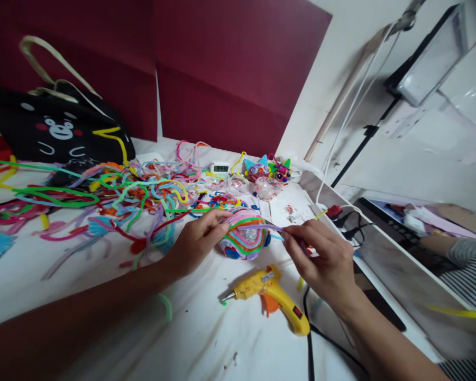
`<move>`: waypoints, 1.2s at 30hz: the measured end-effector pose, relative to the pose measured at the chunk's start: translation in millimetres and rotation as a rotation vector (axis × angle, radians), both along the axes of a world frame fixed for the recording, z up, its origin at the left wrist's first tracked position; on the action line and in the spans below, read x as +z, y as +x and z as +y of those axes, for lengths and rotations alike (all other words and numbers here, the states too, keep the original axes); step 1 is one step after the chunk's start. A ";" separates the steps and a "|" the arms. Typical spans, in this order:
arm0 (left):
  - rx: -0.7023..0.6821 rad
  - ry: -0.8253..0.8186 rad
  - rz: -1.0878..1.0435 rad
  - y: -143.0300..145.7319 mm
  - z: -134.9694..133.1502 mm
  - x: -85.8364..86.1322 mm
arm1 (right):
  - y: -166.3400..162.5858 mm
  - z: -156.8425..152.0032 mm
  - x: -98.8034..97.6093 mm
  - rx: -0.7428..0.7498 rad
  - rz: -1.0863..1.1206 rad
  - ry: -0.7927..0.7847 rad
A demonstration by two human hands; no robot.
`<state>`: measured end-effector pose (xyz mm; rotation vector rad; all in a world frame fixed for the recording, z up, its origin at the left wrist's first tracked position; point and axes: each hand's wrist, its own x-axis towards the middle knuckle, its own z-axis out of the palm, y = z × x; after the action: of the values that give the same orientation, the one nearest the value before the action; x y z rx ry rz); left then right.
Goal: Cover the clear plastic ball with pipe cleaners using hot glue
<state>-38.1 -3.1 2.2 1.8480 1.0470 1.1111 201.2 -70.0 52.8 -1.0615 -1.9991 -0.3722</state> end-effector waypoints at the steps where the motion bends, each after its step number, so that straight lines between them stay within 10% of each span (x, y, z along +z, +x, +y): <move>1: 0.000 0.005 0.002 0.4 0.3 -1.3 | 0.3 0.4 0.1 0.006 -0.012 0.011; 36: 0.144 0.035 0.109 14.4 0.1 5.8 | 5.8 9.3 8.1 -0.035 -0.319 0.136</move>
<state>-23.7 -3.0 8.0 1.9029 1.2478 1.1276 207.1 -60.6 60.9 -1.0011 -2.1981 -0.7239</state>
